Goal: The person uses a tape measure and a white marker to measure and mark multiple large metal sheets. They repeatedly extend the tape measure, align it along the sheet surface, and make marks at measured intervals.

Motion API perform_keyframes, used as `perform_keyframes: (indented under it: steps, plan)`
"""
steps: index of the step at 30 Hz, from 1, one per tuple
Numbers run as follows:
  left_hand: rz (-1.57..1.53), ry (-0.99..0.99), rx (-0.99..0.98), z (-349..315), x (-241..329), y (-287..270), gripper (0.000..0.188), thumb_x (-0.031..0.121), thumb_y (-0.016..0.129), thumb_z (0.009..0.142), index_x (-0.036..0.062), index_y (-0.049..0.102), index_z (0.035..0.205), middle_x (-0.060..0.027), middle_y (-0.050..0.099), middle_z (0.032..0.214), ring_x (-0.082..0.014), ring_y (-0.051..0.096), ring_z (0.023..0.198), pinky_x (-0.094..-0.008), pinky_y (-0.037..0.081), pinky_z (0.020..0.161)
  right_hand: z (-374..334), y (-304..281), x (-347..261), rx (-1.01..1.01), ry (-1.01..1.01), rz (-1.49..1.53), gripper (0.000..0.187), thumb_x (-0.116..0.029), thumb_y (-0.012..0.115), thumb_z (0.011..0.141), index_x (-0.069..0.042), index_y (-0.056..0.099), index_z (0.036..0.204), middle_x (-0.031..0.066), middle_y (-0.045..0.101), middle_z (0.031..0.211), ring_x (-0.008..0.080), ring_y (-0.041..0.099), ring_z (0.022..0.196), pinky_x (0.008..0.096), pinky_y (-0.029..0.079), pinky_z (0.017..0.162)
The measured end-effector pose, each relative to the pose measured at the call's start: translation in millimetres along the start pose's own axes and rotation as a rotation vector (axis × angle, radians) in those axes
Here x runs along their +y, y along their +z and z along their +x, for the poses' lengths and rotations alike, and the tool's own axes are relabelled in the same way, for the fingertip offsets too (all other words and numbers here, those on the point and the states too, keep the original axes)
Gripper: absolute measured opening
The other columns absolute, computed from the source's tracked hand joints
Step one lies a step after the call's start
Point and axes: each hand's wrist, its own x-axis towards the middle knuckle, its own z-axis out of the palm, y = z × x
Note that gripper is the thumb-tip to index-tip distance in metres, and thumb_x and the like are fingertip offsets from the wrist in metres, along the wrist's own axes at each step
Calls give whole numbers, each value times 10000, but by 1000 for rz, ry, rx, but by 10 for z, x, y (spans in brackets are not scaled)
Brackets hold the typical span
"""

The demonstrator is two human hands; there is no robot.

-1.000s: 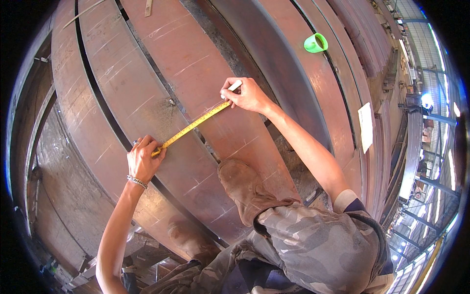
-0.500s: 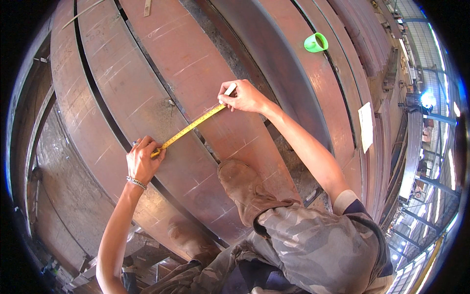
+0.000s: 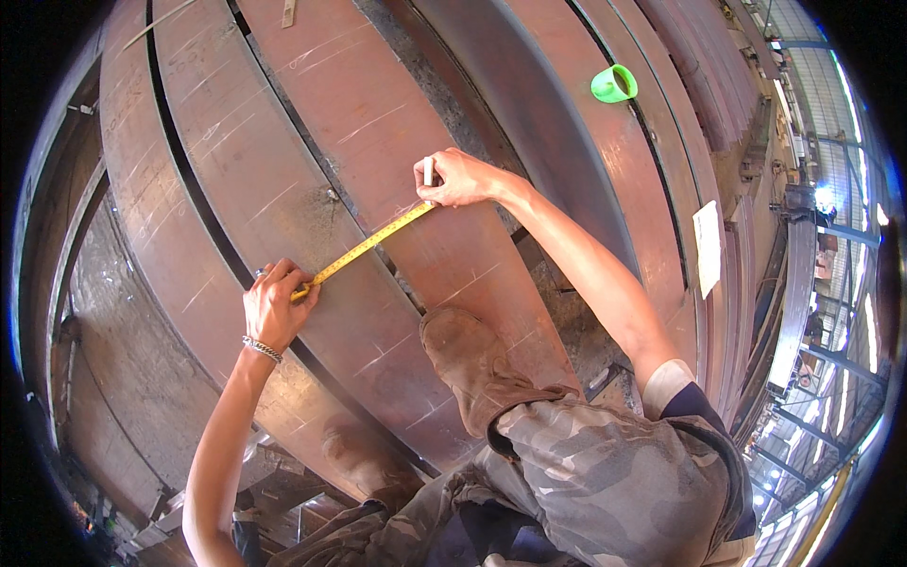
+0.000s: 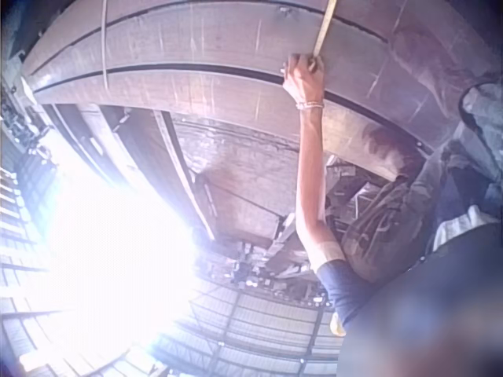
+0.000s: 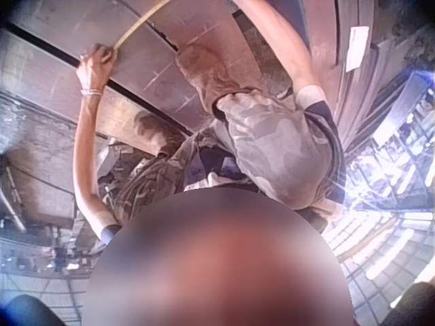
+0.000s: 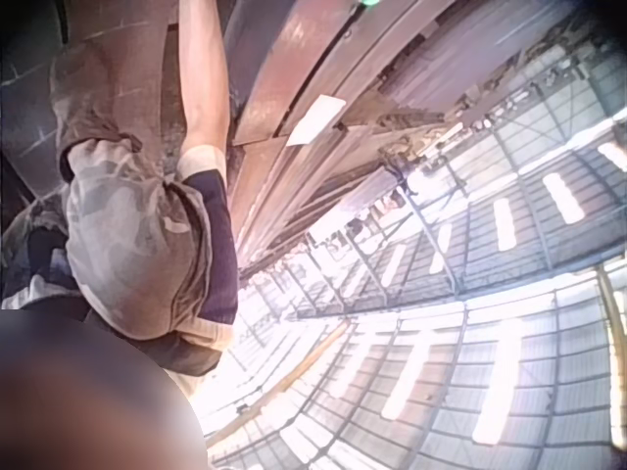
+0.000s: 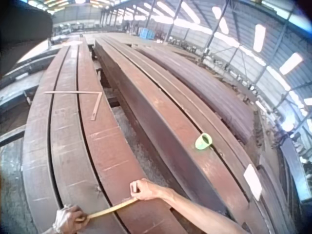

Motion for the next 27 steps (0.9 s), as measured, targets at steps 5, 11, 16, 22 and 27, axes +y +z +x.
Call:
perform_keyframes:
  steps: [5, 11, 16, 22, 27]
  plan:
    - [0, -1, 1, 4, 2, 5, 129, 173, 830, 769, 88, 761, 837, -30, 685, 901, -243, 682, 837, -381, 583, 726, 12, -3, -11, -5, 15, -30, 209, -177, 654, 928, 20, 663, 859, 92, 682, 692, 153, 640, 606, 326, 502, 559]
    - [11, -9, -29, 3, -1, -14, 144, 181, 832, 781, 84, 778, 874, -38, 702, 930, -251, 690, 855, -379, 587, 748, 42, 6, 2, -6, 21, -38, 207, -178, 655, 909, 21, 668, 856, 104, 693, 696, 176, 658, 619, 342, 518, 582]
    - [12, -29, -50, 2, 5, -19, 152, 183, 833, 786, 85, 787, 893, -41, 711, 943, -257, 695, 868, -377, 590, 764, 68, 56, 16, 62, -59, -144, 188, -163, 675, 922, 15, 661, 867, 105, 687, 694, 172, 647, 617, 345, 493, 576]
    - [9, -17, -41, 7, 3, -23, 150, 187, 831, 789, 81, 780, 881, -40, 709, 935, -258, 696, 868, -383, 589, 760, 10, 99, -124, 554, -307, -106, 116, -137, 694, 923, -25, 664, 920, 168, 705, 759, 281, 717, 699, 395, 528, 653]
    - [0, -21, -47, 8, 8, -31, 151, 189, 824, 794, 79, 779, 887, -43, 700, 926, -264, 689, 860, -392, 582, 754, -138, -2, -88, 545, -229, -20, 146, -169, 701, 974, -30, 665, 948, 69, 681, 727, 137, 636, 648, 323, 479, 601]
